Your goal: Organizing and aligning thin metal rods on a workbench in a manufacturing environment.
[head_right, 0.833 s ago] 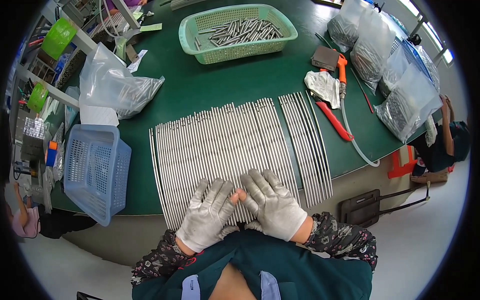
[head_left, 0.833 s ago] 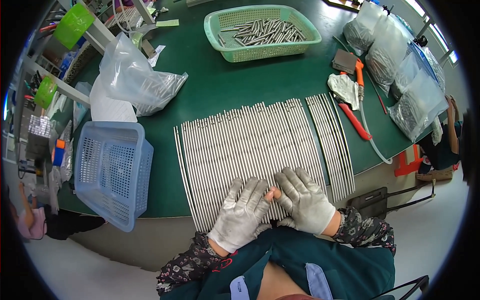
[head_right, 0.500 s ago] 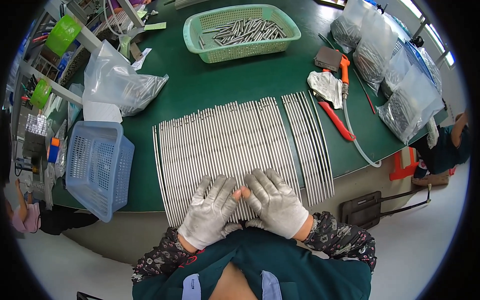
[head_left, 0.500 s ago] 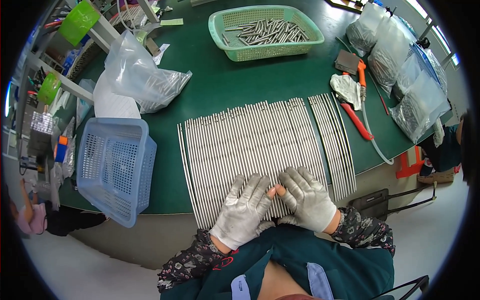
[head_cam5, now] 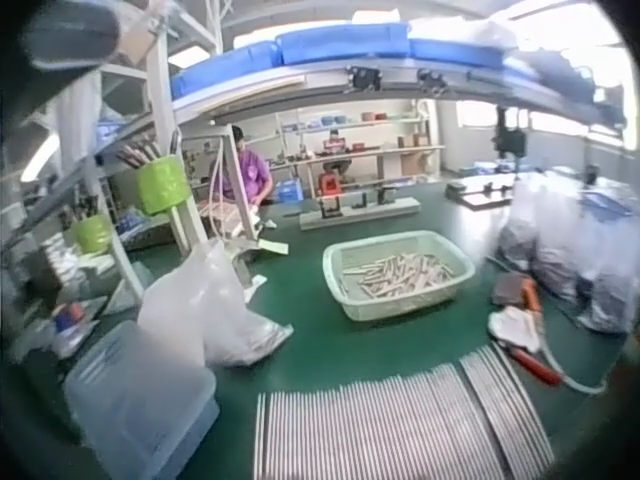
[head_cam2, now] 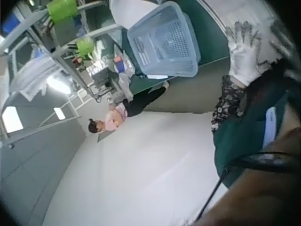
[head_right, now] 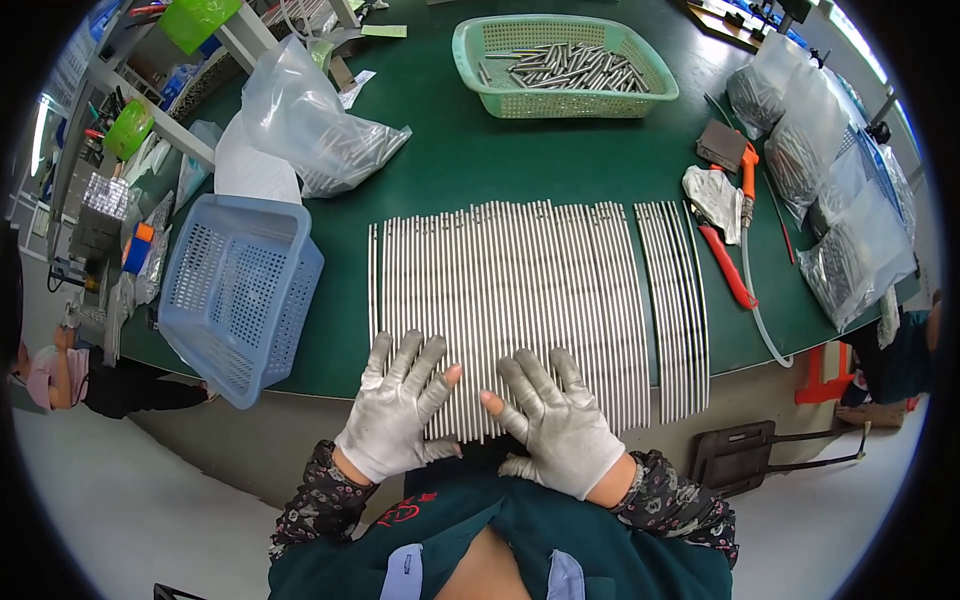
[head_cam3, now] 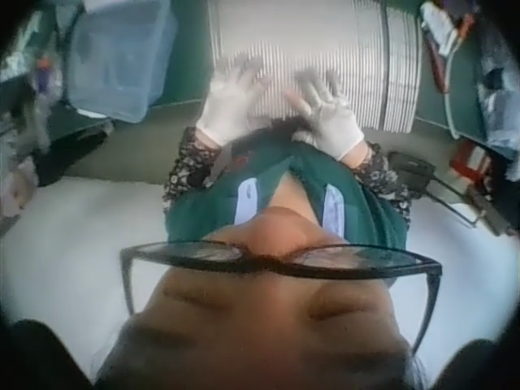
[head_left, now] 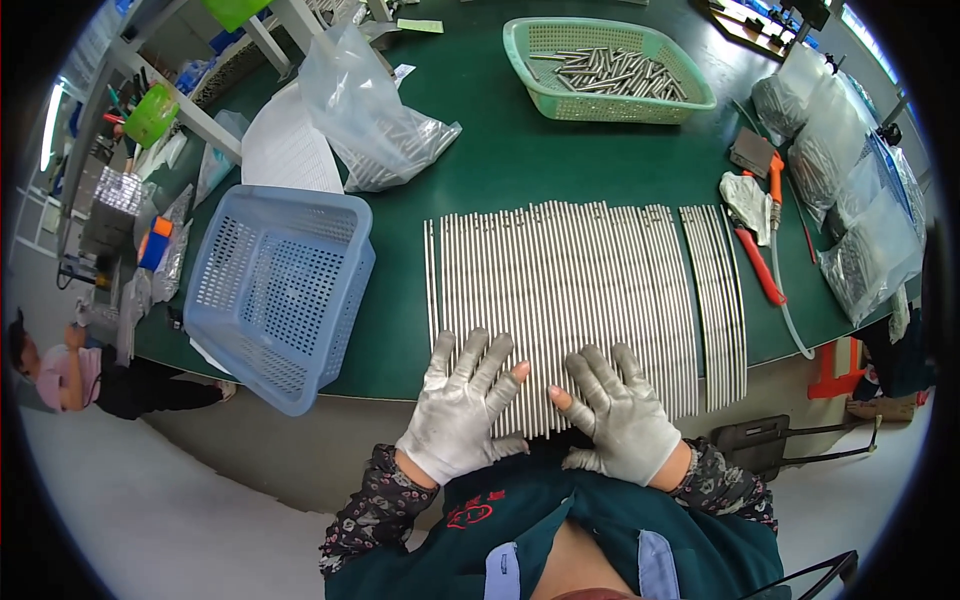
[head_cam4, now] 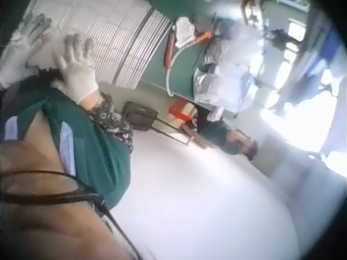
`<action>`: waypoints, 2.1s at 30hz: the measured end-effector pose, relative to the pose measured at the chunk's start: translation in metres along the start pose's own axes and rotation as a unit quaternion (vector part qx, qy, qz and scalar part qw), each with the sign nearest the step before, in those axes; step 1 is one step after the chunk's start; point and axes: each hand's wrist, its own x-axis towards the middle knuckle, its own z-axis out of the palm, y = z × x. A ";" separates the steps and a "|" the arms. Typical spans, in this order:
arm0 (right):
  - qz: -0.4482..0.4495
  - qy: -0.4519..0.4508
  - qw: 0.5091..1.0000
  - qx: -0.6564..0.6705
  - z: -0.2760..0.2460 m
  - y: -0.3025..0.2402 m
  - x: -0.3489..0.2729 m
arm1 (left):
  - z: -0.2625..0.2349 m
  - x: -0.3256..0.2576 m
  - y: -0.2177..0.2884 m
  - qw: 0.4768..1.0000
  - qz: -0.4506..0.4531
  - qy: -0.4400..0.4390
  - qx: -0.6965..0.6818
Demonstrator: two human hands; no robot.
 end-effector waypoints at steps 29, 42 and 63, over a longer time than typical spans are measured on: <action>-0.005 0.003 0.999 0.042 0.001 -0.025 0.042 | 0.003 -0.019 -0.017 0.999 -0.005 0.029 -0.043; -0.028 -0.014 0.999 0.023 0.001 -0.026 0.046 | 0.005 -0.028 -0.026 0.998 -0.010 0.036 -0.046; -0.025 -0.029 0.999 0.017 -0.001 -0.028 0.049 | 0.007 -0.036 -0.038 0.999 -0.003 0.045 -0.029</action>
